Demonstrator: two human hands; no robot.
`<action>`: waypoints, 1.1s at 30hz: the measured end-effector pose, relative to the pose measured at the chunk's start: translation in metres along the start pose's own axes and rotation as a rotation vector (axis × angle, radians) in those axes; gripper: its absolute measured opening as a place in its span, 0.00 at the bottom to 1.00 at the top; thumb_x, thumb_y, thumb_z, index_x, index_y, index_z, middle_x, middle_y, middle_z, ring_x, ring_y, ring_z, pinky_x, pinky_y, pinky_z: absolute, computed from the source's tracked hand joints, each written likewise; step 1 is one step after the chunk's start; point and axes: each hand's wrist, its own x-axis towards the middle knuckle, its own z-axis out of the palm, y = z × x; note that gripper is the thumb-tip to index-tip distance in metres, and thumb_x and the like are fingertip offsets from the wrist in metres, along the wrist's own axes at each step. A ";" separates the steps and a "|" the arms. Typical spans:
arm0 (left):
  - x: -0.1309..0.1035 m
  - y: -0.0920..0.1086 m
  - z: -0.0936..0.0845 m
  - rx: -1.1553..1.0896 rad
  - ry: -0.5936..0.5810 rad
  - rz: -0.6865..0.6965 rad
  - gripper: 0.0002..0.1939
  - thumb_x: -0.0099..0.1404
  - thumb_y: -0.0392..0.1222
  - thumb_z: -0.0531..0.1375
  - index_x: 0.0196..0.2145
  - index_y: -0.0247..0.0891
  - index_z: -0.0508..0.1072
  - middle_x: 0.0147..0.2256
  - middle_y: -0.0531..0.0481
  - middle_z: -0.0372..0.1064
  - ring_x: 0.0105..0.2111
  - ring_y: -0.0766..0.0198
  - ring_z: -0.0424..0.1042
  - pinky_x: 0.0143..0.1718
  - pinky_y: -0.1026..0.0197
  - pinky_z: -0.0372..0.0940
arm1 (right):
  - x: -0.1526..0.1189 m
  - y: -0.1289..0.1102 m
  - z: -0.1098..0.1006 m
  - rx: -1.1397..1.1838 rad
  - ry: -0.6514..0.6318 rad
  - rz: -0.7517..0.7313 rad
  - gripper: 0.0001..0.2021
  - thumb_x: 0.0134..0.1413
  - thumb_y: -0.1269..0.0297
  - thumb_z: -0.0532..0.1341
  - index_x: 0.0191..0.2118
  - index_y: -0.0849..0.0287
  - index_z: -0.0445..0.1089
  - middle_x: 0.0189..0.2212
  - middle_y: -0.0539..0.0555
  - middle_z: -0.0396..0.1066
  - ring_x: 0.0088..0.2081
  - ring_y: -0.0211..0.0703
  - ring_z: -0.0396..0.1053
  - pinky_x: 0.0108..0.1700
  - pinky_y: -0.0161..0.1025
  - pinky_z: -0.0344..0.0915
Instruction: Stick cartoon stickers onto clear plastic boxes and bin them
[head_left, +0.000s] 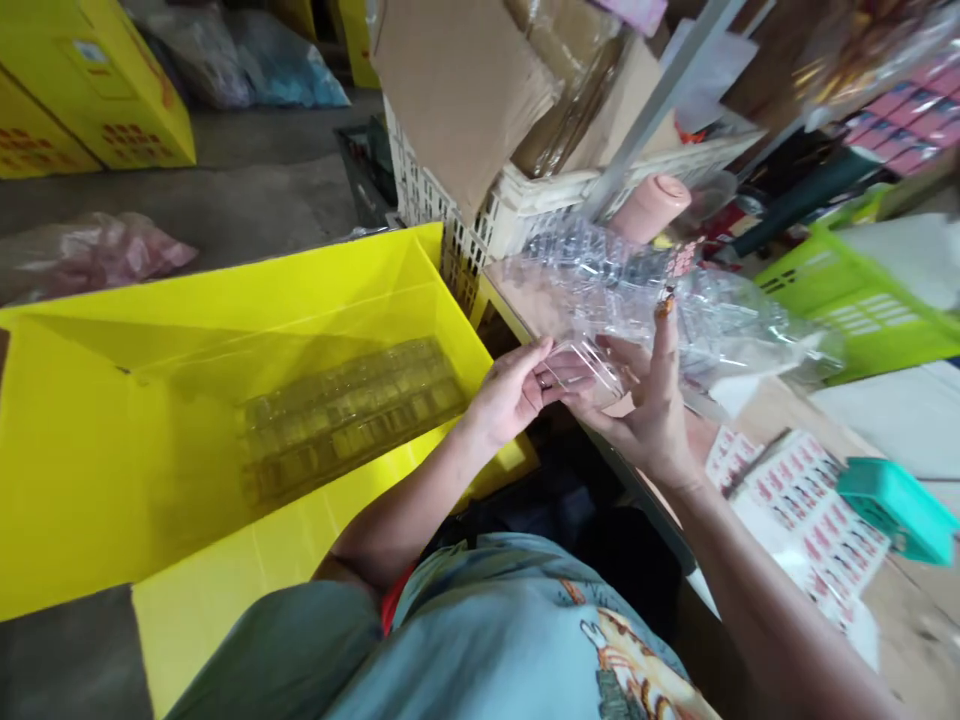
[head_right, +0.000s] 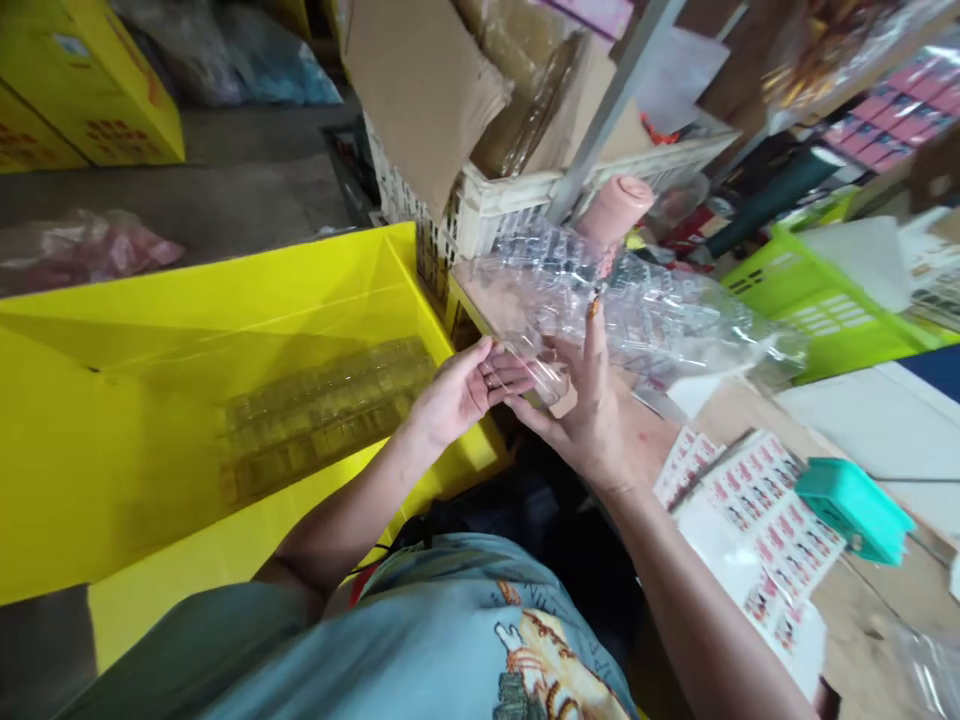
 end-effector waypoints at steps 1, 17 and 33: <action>0.000 -0.009 0.008 0.049 -0.018 -0.017 0.16 0.63 0.51 0.64 0.39 0.34 0.77 0.39 0.42 0.79 0.41 0.54 0.79 0.44 0.54 0.73 | -0.005 0.000 -0.003 0.039 0.027 0.046 0.61 0.49 0.47 0.70 0.72 0.53 0.21 0.62 0.68 0.60 0.57 0.58 0.67 0.53 0.56 0.68; 0.018 -0.130 0.096 0.212 -0.201 -0.331 0.12 0.58 0.33 0.66 0.42 0.34 0.78 0.44 0.43 0.79 0.46 0.53 0.78 0.53 0.49 0.70 | -0.172 -0.050 -0.102 1.260 0.398 0.519 0.29 0.64 0.54 0.59 0.67 0.50 0.54 0.27 0.47 0.64 0.22 0.32 0.56 0.31 0.48 0.74; 0.015 -0.200 0.133 0.468 -0.215 -0.470 0.12 0.58 0.36 0.68 0.41 0.35 0.79 0.42 0.45 0.79 0.43 0.57 0.78 0.52 0.51 0.70 | -0.239 -0.018 -0.107 1.554 0.602 0.487 0.27 0.65 0.54 0.57 0.67 0.49 0.55 0.23 0.45 0.62 0.19 0.29 0.50 0.24 0.39 0.75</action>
